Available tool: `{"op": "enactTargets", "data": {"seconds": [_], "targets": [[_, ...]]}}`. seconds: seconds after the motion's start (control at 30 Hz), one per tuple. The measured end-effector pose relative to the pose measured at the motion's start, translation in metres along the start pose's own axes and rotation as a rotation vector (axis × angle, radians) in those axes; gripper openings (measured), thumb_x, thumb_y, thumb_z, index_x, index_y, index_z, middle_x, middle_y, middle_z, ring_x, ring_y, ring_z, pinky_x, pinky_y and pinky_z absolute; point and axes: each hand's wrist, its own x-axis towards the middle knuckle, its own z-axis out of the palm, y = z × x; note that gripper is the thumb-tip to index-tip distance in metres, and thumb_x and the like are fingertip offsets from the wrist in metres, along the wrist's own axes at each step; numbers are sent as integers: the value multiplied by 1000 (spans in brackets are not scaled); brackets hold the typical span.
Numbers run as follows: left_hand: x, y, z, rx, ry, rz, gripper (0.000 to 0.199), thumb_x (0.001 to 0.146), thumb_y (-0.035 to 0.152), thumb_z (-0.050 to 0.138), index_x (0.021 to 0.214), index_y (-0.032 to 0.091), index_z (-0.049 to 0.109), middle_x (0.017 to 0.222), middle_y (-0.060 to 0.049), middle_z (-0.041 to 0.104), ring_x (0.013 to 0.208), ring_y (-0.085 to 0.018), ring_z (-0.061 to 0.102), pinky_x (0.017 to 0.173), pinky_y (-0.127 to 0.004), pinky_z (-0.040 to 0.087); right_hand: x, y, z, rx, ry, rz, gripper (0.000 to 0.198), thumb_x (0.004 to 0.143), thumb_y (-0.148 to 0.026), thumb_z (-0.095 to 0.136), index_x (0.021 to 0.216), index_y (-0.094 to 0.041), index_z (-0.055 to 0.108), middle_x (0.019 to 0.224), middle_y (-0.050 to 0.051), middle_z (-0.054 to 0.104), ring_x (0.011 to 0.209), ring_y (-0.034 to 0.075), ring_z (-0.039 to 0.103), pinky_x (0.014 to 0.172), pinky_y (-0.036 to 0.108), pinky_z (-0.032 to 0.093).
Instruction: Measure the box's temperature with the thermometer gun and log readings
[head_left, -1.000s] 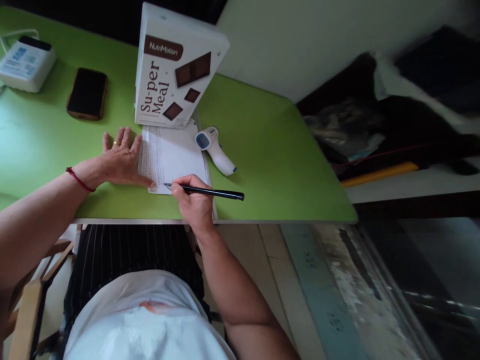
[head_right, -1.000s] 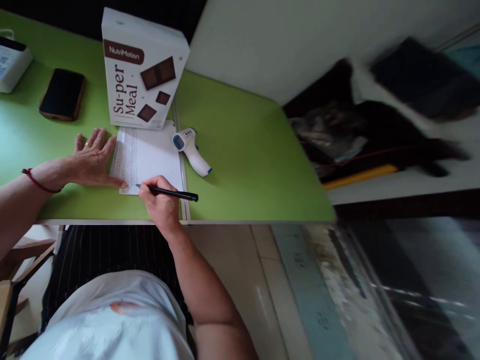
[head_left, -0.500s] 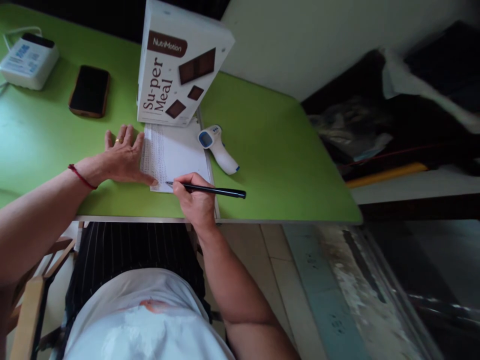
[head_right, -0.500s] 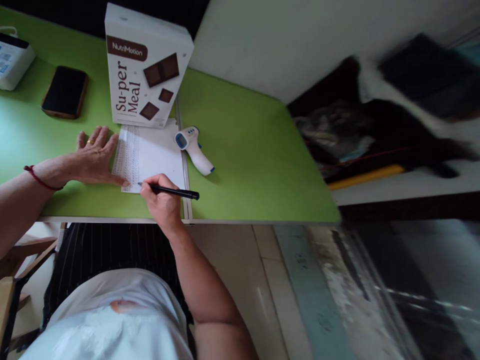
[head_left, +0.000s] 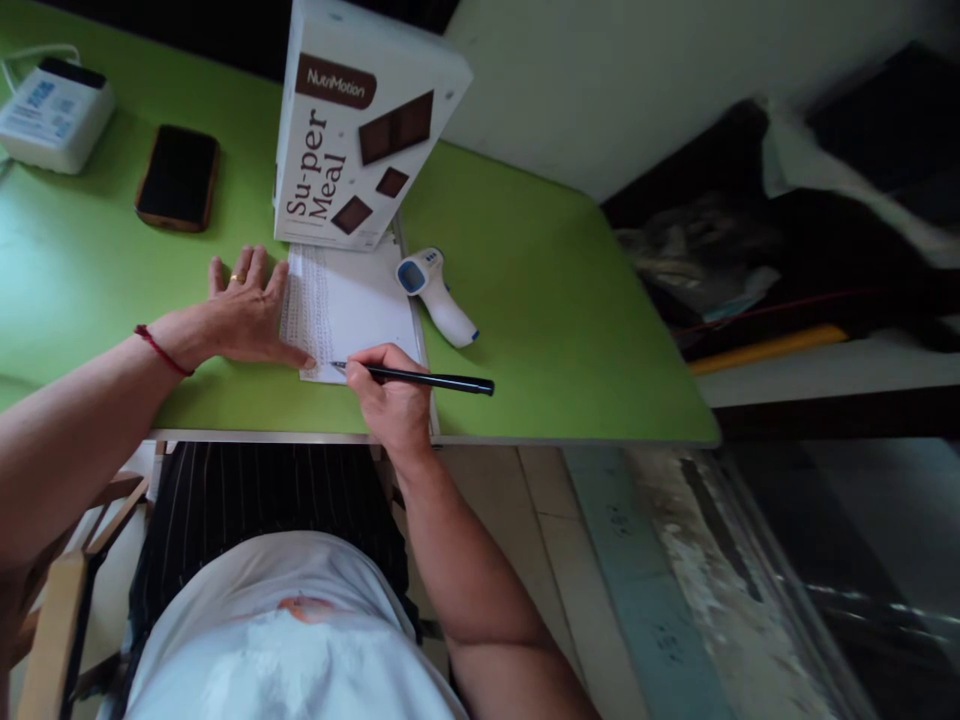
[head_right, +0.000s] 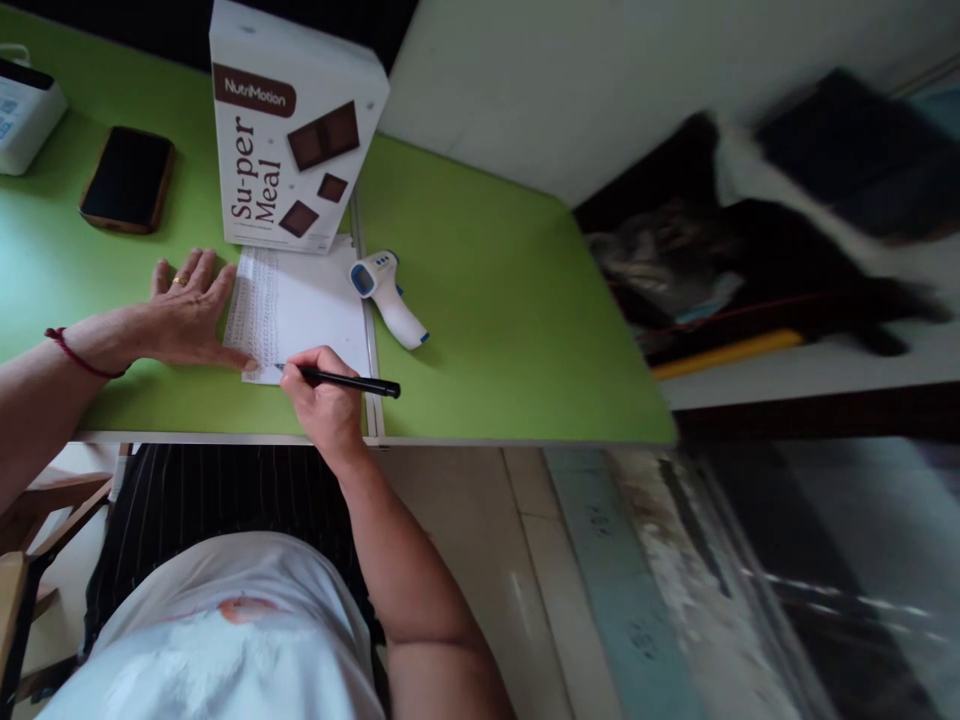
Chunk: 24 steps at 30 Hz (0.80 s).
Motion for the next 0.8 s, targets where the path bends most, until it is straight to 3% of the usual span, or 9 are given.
{"op": "enactTargets", "data": {"seconds": [0.1, 0.3, 0.5, 0.67, 0.8], "targets": [[0, 0, -1, -6, 9, 11, 149, 73, 94, 66, 177, 5, 6, 184, -28, -2, 168, -58, -1, 132, -73, -3, 0, 0, 1, 20, 15, -5, 15, 79, -38, 67, 73, -25, 63, 60, -4, 60, 54, 13, 53, 54, 28, 52], [-2, 5, -7, 8, -54, -17, 152, 74, 87, 74, 176, 1, 1, 181, -35, -9, 169, -53, -7, 132, -72, -5, -1, 0, 1, 19, 25, 6, 16, 80, -39, 67, 73, -25, 62, 61, -4, 63, 55, 14, 54, 54, 28, 52], [-3, 4, -5, -4, -31, -17, 152, 73, 94, 67, 177, 3, 3, 183, -31, -6, 170, -53, -5, 133, -71, -5, 0, -1, 1, 11, 23, -19, 16, 81, -39, 66, 74, -25, 64, 62, -3, 64, 56, 14, 56, 55, 28, 52], [0, 0, 0, -9, -32, -19, 155, 71, 94, 69, 177, 6, -1, 183, -29, -9, 169, -53, -9, 132, -70, -7, -6, 0, 1, 14, 59, -91, 14, 85, -36, 66, 77, -24, 66, 63, -3, 64, 55, 14, 57, 54, 27, 51], [0, -2, 2, -2, -37, -20, 153, 71, 92, 69, 177, 8, -2, 183, -29, -11, 169, -53, -10, 132, -71, -7, -2, -7, -13, -32, 98, -207, 16, 94, -40, 64, 93, -25, 71, 77, 0, 72, 63, 16, 64, 60, 29, 55]]}}
